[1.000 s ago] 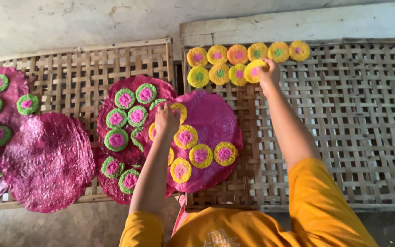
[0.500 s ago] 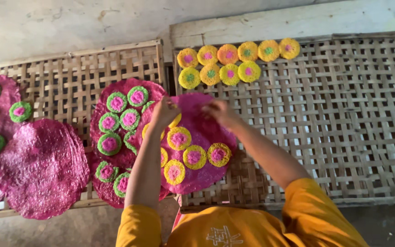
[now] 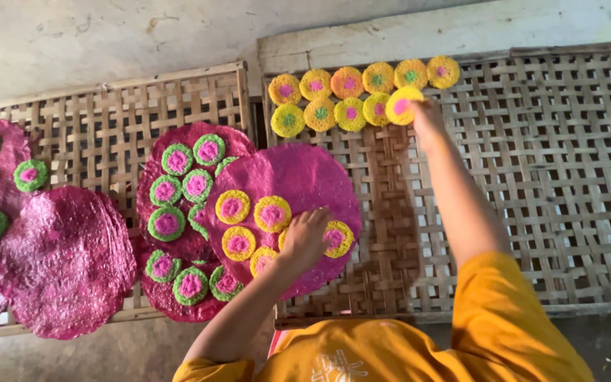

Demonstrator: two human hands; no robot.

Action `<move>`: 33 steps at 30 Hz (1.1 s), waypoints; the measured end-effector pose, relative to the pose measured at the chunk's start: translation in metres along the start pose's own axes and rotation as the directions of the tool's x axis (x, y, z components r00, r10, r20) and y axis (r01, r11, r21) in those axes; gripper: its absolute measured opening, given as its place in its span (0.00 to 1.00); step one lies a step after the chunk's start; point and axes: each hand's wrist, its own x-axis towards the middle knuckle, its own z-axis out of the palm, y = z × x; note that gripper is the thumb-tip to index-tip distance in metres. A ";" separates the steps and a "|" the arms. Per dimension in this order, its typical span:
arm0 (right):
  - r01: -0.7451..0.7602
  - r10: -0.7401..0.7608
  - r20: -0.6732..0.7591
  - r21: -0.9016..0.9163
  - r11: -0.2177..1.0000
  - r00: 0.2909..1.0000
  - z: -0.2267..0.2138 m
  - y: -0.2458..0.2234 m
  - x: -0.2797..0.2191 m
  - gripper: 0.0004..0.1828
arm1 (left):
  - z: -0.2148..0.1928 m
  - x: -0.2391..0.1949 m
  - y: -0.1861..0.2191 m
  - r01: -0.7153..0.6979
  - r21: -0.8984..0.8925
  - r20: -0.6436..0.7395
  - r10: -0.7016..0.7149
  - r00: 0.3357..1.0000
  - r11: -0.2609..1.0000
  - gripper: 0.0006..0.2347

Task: The person is arranging small colored disks and larger flat red disks onto bamboo drying racks by hand.

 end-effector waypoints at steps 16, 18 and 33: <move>0.027 0.305 0.730 -0.405 0.914 0.611 -0.007 -0.033 -0.206 0.27 | 0.029 0.022 0.044 0.544 -0.571 0.390 -0.380 0.839 0.614 0.19; -0.484 0.518 0.632 -0.248 0.839 0.576 -0.023 -0.024 -0.235 0.24 | 0.032 0.041 0.066 0.414 -0.768 0.213 -0.414 0.885 0.489 0.18; -0.096 -0.099 -0.215 -0.740 0.666 0.972 -0.085 0.013 0.044 0.17 | -0.007 -0.048 0.088 0.295 -0.082 0.159 -0.280 0.947 0.952 0.32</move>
